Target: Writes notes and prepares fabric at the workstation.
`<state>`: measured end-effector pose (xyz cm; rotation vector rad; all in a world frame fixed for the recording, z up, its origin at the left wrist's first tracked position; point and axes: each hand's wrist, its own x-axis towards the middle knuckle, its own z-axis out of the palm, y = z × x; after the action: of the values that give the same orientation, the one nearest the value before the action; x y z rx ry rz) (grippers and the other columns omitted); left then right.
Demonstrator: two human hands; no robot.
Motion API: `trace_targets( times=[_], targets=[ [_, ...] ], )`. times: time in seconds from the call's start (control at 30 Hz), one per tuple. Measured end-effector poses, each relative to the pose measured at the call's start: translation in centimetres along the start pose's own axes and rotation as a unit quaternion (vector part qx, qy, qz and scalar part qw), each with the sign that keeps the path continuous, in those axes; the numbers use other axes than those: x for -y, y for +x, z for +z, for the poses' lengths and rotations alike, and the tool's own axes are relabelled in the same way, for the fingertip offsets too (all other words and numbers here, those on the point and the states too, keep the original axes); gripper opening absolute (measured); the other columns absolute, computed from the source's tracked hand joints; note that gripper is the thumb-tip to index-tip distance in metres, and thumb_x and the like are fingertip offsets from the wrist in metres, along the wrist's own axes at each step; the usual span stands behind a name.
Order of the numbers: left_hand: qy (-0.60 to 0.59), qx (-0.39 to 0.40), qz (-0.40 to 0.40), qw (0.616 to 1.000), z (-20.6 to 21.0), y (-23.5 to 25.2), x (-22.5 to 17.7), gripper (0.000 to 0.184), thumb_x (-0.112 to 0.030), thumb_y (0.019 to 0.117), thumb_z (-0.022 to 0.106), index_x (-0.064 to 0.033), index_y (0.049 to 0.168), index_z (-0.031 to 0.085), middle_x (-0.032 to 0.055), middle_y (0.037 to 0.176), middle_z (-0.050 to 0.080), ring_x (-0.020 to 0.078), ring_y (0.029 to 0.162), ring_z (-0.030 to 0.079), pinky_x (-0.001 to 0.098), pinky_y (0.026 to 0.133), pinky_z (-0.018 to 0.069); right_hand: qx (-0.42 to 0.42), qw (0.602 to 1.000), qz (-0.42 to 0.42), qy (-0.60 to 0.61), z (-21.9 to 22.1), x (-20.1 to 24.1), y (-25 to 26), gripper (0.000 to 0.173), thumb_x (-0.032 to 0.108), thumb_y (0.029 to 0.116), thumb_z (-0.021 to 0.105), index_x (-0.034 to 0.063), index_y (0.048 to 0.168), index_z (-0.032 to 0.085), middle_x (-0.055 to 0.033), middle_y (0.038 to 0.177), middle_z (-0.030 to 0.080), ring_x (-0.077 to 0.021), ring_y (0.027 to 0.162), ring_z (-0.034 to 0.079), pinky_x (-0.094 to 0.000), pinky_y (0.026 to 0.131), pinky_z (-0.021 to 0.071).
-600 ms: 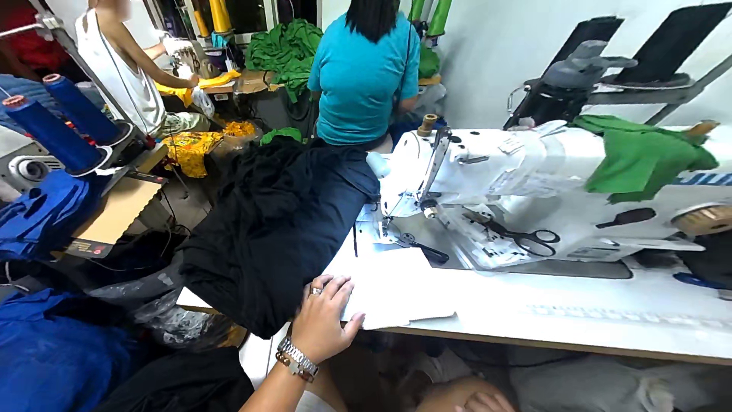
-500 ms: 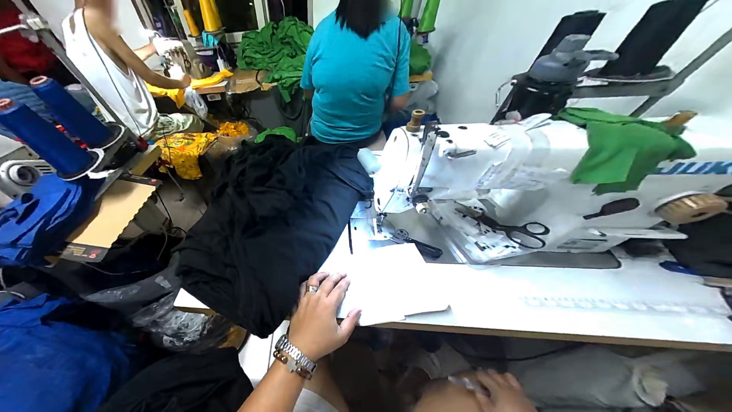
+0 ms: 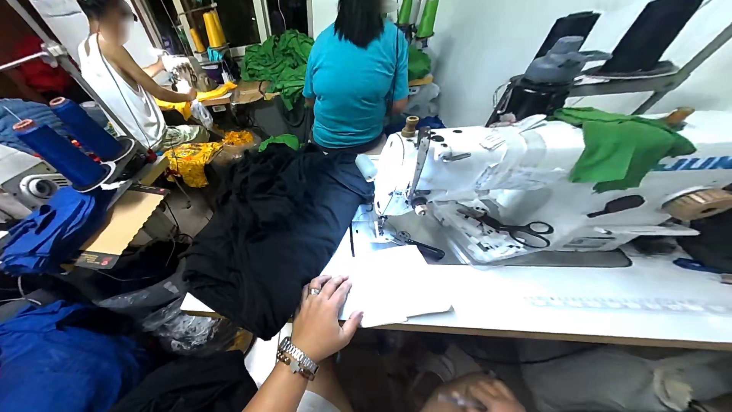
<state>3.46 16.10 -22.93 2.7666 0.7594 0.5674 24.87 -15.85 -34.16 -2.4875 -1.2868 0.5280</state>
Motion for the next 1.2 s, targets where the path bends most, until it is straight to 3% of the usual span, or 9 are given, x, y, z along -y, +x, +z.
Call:
trace_targets(
  times=[0.2,0.37,0.47,0.63,0.77,0.9,1.07,1.13,1.2],
  targets=[
    [-0.001,0.013,-0.005,1.000,0.1,-0.1,-0.1,0.058,-0.064,0.0983,0.047,-0.0294,0.143,0.061,-0.0136,0.152,0.051,0.0155,0.147,0.038,0.0469,0.120,0.0319,0.063,0.981,0.180,-0.034,-1.0,-1.0,5.0,0.047,0.043,0.0950,0.067,0.0030,0.118,0.074,-0.0251,0.137,0.061,-0.0497,0.140,0.042,-0.0687,0.110,0.0371],
    [-0.012,0.010,-0.006,1.000,0.0,0.0,-0.1,0.057,-0.063,0.0990,0.047,-0.0284,0.142,0.062,-0.0118,0.151,0.053,0.0166,0.147,0.038,0.0454,0.120,0.0311,0.147,0.984,0.073,-0.065,-0.9,1.9,3.0,0.045,0.046,0.0950,0.067,0.0067,0.113,0.077,-0.0197,0.128,0.068,-0.0443,0.134,0.051,-0.0672,0.113,0.0332],
    [-0.010,0.005,-0.003,1.000,-0.1,0.0,0.0,0.057,-0.062,0.0989,0.047,-0.0280,0.142,0.062,-0.0115,0.150,0.054,0.0167,0.146,0.039,0.0467,0.121,0.0316,0.084,0.995,0.006,-0.046,0.1,2.4,0.5,0.041,0.040,0.0944,0.067,0.0010,0.102,0.077,-0.0211,0.117,0.071,-0.0441,0.123,0.059,-0.0645,0.106,0.0420],
    [-0.004,-0.001,0.002,1.000,0.1,-0.2,0.0,0.059,-0.064,0.0981,0.048,-0.0274,0.142,0.061,-0.0113,0.152,0.052,0.0171,0.146,0.039,0.0480,0.119,0.0335,-0.027,0.994,0.104,-0.026,-0.5,-0.2,1.6,0.031,0.021,0.0979,0.061,-0.0004,0.114,0.074,-0.0274,0.124,0.067,-0.0527,0.131,0.050,-0.0705,0.106,0.0399],
    [0.001,0.004,0.000,1.000,0.3,0.0,0.1,0.059,-0.064,0.0985,0.047,-0.0283,0.143,0.061,-0.0127,0.152,0.051,0.0159,0.147,0.038,0.0476,0.120,0.0321,0.042,0.977,0.196,-0.074,-0.2,-1.0,5.2,0.038,0.030,0.0982,0.060,0.0038,0.123,0.072,-0.0220,0.139,0.060,-0.0470,0.143,0.040,-0.0676,0.112,0.0357],
    [-0.005,-0.003,0.000,1.000,0.3,-0.1,0.1,0.057,-0.063,0.0992,0.046,-0.0292,0.142,0.061,-0.0128,0.152,0.052,0.0164,0.147,0.037,0.0465,0.121,0.0308,0.117,0.982,0.117,-0.086,-0.4,1.7,3.9,0.040,0.039,0.0980,0.061,0.0067,0.116,0.076,-0.0204,0.132,0.066,-0.0468,0.136,0.048,-0.0691,0.110,0.0361],
    [-0.004,-0.013,0.007,1.000,0.1,-0.2,0.0,0.056,-0.062,0.0990,0.047,-0.0276,0.140,0.063,-0.0111,0.151,0.053,0.0172,0.145,0.040,0.0471,0.118,0.0332,0.163,0.984,0.068,-0.035,-3.7,8.6,-0.6,0.036,0.030,0.0992,0.063,0.0001,0.116,0.074,-0.0228,0.134,0.064,-0.0445,0.137,0.050,-0.0642,0.115,0.0325],
    [-0.004,-0.017,0.011,1.000,0.0,-0.1,0.0,0.056,-0.061,0.0985,0.050,-0.0262,0.140,0.063,-0.0100,0.150,0.054,0.0185,0.144,0.042,0.0480,0.117,0.0353,0.063,0.997,0.031,-0.015,-1.4,4.4,-0.8,0.037,0.034,0.0937,0.069,-0.0001,0.106,0.076,-0.0238,0.120,0.069,-0.0471,0.125,0.056,-0.0651,0.108,0.0401],
    [-0.003,-0.013,0.007,1.000,0.0,-0.2,-0.1,0.056,-0.060,0.0979,0.051,-0.0258,0.141,0.063,-0.0098,0.151,0.054,0.0181,0.144,0.042,0.0475,0.117,0.0360,0.010,0.998,0.066,-0.008,-0.4,0.6,0.8,0.046,0.043,0.0910,0.072,0.0016,0.109,0.075,-0.0249,0.120,0.068,-0.0493,0.125,0.054,-0.0667,0.106,0.0421]
  ],
)
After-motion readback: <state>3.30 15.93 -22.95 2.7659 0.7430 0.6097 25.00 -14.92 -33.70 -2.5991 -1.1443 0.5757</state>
